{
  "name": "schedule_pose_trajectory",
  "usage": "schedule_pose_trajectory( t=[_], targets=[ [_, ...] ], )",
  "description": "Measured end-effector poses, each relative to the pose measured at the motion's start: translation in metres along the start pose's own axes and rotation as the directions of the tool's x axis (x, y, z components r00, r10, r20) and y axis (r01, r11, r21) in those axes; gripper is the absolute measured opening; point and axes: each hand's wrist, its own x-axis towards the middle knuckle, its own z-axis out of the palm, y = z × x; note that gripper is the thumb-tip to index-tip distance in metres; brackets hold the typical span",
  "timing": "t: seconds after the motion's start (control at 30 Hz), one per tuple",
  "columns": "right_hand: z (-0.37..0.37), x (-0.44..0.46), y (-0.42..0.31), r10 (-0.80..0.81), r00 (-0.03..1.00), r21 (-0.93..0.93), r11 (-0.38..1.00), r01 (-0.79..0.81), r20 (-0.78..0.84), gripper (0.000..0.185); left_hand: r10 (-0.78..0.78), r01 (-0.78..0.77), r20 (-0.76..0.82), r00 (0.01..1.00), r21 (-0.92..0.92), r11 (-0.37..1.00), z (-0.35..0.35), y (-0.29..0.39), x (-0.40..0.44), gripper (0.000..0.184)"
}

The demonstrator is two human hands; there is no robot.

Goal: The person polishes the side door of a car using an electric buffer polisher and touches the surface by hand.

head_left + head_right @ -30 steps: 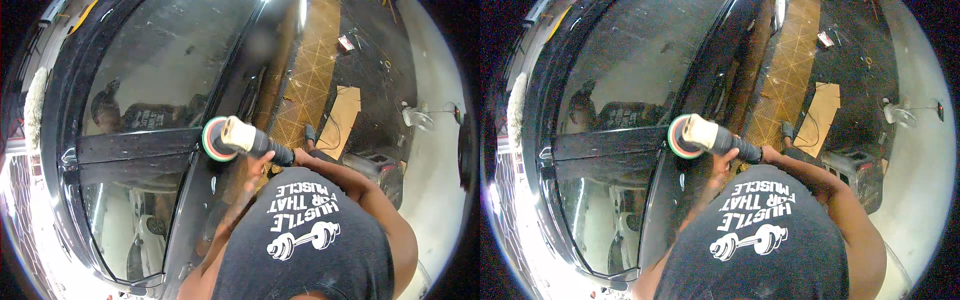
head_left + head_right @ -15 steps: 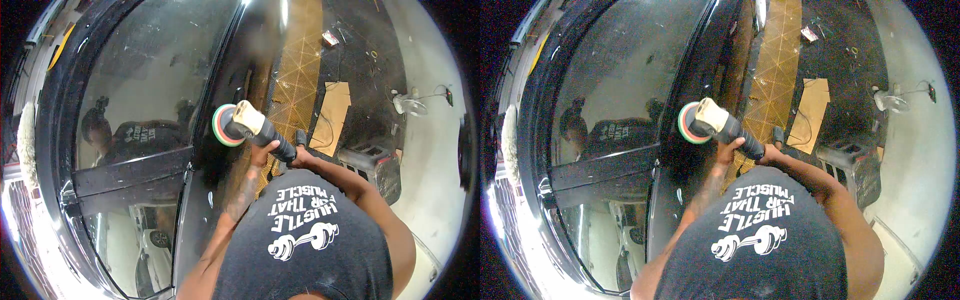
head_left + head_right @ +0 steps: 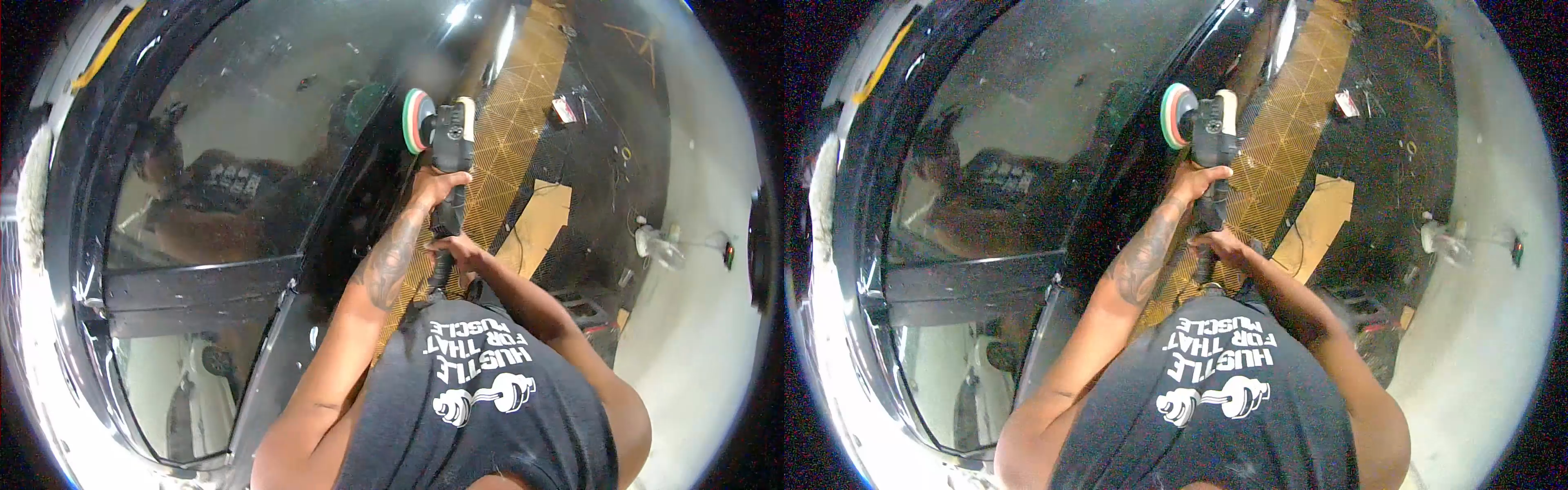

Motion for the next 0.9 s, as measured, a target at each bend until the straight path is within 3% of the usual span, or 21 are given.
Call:
schedule_pose_trajectory(
  t=[0.07,0.13,0.2,0.27,0.33,0.4,0.47,0.5,0.53,0.6,0.63,0.73,0.77,0.8,0.87,0.9],
  targets=[
    [0.031,-0.016,-0.034,-0.157,0.982,-0.011,0.987,0.159,0.108,0.01,-0.177,0.173,-0.012,0.984,0.285,0.943,-0.013,0.019,-0.017,0.049],
    [0.045,-0.02,-0.022,-0.064,0.995,-0.011,0.998,0.065,0.08,0.014,-0.115,0.119,-0.033,0.993,0.222,0.968,-0.021,0.003,-0.032,0.051],
    [0.056,-0.017,-0.003,0.007,0.999,-0.023,1.0,-0.007,0.033,0.016,0.08,-0.081,0.013,0.997,0.192,0.978,-0.028,-0.031,-0.034,0.053],
    [0.071,-0.024,0.015,-0.206,0.973,-0.115,0.969,0.218,0.106,0.022,0.056,-0.053,-0.009,0.998,0.207,0.977,-0.043,-0.026,-0.067,0.053],
    [0.088,-0.028,0.035,0.022,0.999,0.039,0.999,-0.02,-0.034,0.027,0.011,-0.011,0.005,1.0,0.176,0.984,-0.058,-0.029,-0.097,0.049],
    [0.106,-0.033,0.058,0.027,0.999,0.085,0.996,-0.024,-0.031,0.032,-0.033,0.026,0.029,0.999,0.206,0.978,-0.074,-0.032,-0.128,0.048],
    [0.133,-0.053,0.065,-0.034,0.995,-0.11,0.994,0.023,-0.095,0.023,0.126,-0.127,0.01,0.992,0.049,0.991,-0.085,-0.059,-0.153,0.054],
    [0.141,-0.057,0.074,-0.062,0.996,-0.168,0.984,0.051,-0.058,0.033,0.072,-0.071,0.108,0.992,-0.006,0.997,-0.092,-0.073,-0.163,0.058],
    [0.148,-0.06,0.079,-0.019,0.998,-0.35,0.937,-0.004,-0.062,0.042,0.089,-0.088,0.123,0.988,-0.012,0.996,-0.096,-0.077,-0.177,0.058],
    [0.167,-0.075,0.103,-0.126,0.988,-0.252,0.962,0.1,-0.089,0.048,0.229,-0.228,0.082,0.97,-0.022,0.973,-0.103,-0.086,-0.209,0.059],
    [0.171,-0.08,0.121,-0.078,0.98,-0.241,0.97,0.033,-0.182,0.049,0.248,-0.247,0.094,0.964,-0.021,0.969,-0.108,-0.082,-0.227,0.056],
    [0.187,-0.108,0.116,-0.083,0.985,-0.326,0.945,0.029,-0.153,0.049,0.259,-0.243,0.073,0.963,-0.174,0.954,-0.107,-0.107,-0.252,0.056],
    [0.181,-0.108,0.123,-0.044,0.99,-0.444,0.896,-0.021,-0.136,0.05,0.227,-0.212,0.072,0.971,-0.175,0.961,-0.107,-0.107,-0.26,0.056],
    [0.175,-0.114,0.132,-0.041,0.99,-0.449,0.893,-0.025,-0.137,0.05,0.228,-0.212,0.07,0.971,-0.182,0.96,-0.108,-0.107,-0.265,0.056],
    [0.18,-0.127,0.136,0.075,0.986,-0.217,0.97,-0.108,-0.152,0.051,0.201,-0.16,0.153,0.968,-0.247,0.956,-0.113,-0.106,-0.282,0.058],
    [0.183,-0.131,0.139,0.021,0.971,-0.326,0.94,-0.101,-0.238,0.05,0.245,-0.213,0.123,0.962,-0.228,0.95,-0.111,-0.109,-0.283,0.061]
  ],
)
